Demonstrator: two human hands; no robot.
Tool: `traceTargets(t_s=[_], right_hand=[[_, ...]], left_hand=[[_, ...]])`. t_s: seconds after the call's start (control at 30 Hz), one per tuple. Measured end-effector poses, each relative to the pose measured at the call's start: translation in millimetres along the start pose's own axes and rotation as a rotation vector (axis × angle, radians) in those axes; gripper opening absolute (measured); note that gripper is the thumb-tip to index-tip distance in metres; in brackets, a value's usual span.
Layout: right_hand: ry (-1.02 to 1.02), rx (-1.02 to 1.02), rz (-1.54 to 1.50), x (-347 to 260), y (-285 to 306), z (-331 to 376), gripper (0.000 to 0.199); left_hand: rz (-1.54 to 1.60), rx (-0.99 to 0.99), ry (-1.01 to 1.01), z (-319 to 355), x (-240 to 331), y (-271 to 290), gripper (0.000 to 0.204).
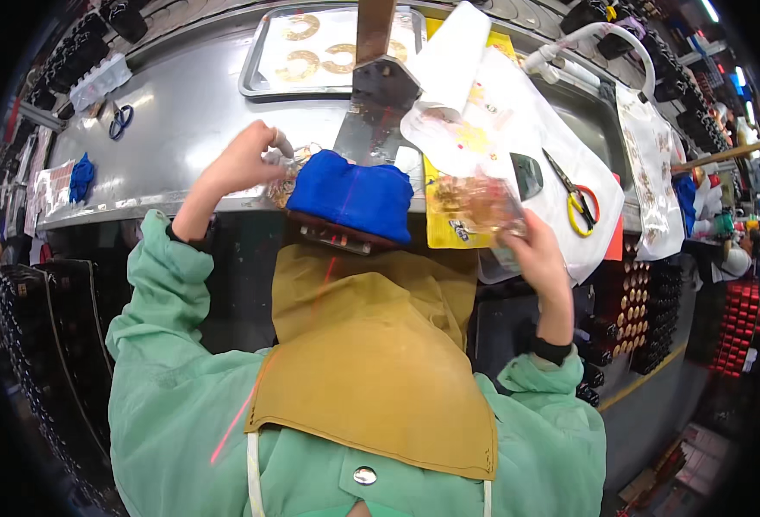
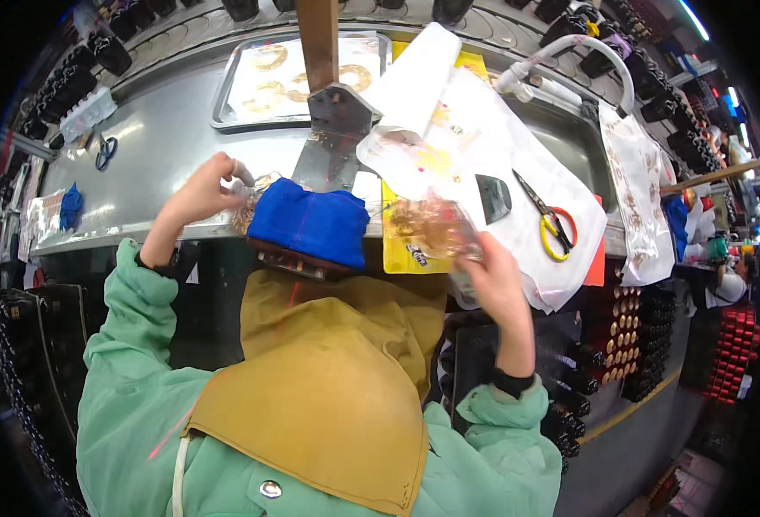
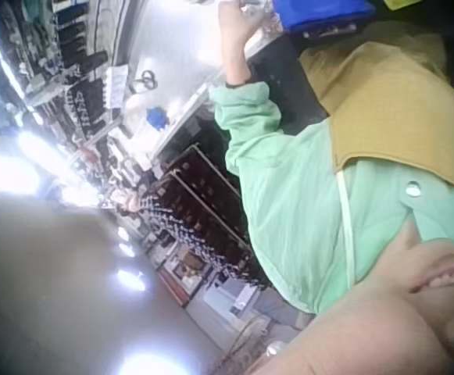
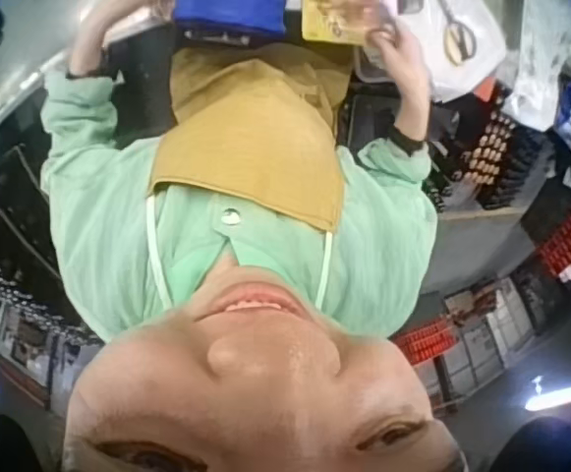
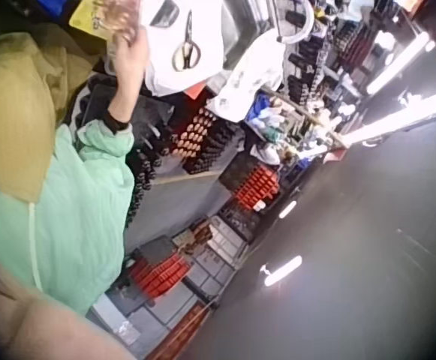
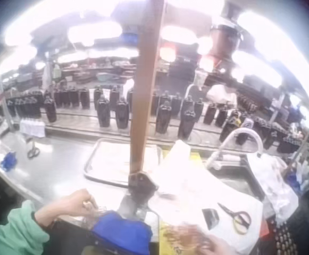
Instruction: Applying decorative labels and seals to beverage bottles in an industrial setting.
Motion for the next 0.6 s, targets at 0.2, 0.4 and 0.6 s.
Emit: traceTargets(t_s=[0.2,0.4,0.6], right_hand=[[0.335,0.416,0.539,-63,-41,3,0.032],[0.301,0.354,0.701,-58,-37,-17,0.025],[0.427,0.374,0.598,-59,-28,-32,0.019]], left_hand=[[-0.114,0.218,0.056,16,12,-12,0.058],[-0.034,0.166,0.180,1,1,-10,0.028],[-0.151,0.217,0.045,10,10,-7,0.026]])
Point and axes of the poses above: each hand's wrist, its own z-axis away from the middle knuckle, its own y-axis out of the back of the hand, x = y × z, the point moved 10 cm from there along -z, towards the middle knuckle, and after that the axes turned 8 degrees about z, right-handed, at the moved point
